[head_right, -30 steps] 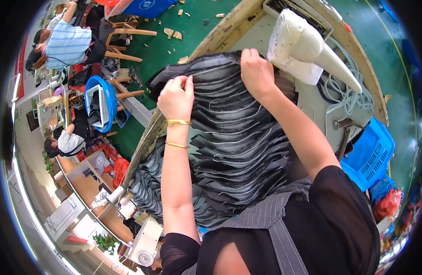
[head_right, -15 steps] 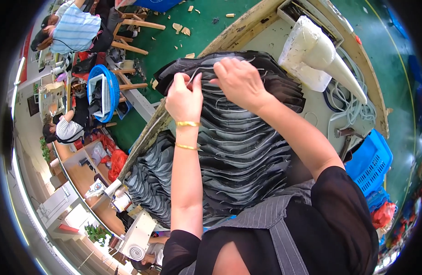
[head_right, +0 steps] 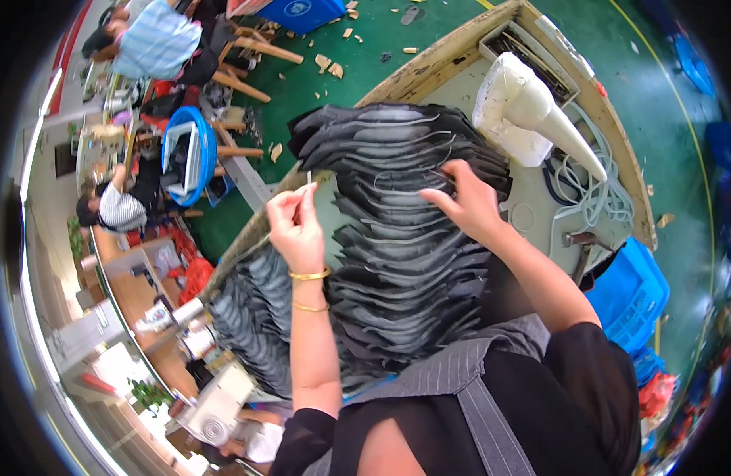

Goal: The recorder is manually pulling thread through a series of shoe upper components to assemble or secure them.

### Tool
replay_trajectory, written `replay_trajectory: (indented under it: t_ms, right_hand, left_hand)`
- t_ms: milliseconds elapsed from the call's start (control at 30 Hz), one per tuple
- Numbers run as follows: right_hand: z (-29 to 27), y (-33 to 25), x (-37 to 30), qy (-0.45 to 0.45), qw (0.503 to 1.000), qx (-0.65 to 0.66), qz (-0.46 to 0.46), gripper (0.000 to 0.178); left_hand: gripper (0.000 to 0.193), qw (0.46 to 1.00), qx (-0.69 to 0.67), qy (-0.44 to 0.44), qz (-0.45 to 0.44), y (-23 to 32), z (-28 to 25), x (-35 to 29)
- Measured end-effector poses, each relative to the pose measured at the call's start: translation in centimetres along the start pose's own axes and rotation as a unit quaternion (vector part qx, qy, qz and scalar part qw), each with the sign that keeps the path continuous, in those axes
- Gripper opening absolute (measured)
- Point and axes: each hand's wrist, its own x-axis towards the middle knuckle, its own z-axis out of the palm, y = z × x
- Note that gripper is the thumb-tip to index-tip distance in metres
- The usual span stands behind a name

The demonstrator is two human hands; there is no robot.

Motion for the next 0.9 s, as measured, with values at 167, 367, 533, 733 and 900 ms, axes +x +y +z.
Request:
replay_trajectory:
  t_ms: [167,367,533,733,900]
  right_hand:
    - [-4.7,2.0,-9.5,0.043,0.993,0.094,0.049,0.022]
    - [-4.8,-2.7,-16.8,-0.069,0.992,0.099,-0.022,0.012]
    - [0.5,-11.6,-24.2,-0.234,0.949,0.059,-0.202,0.012]
    - [10.5,-18.0,-36.9,-0.457,0.852,-0.046,-0.253,0.062]
    - [13.4,-16.1,-43.7,-0.502,0.784,-0.006,-0.365,0.042]
  left_hand:
    - [0.013,0.995,-0.072,0.071,-0.008,1.7,-10.9,-7.9]
    - [0.014,0.966,-0.052,0.246,-0.064,0.2,-24.4,-19.9]
    - [0.014,0.96,-0.097,0.227,-0.129,-0.4,-29.0,-32.2]
    - [0.011,0.944,-0.249,0.065,-0.207,-1.8,-28.1,-46.0]
    - [0.012,0.923,-0.278,0.027,-0.265,-0.3,-28.7,-53.4]
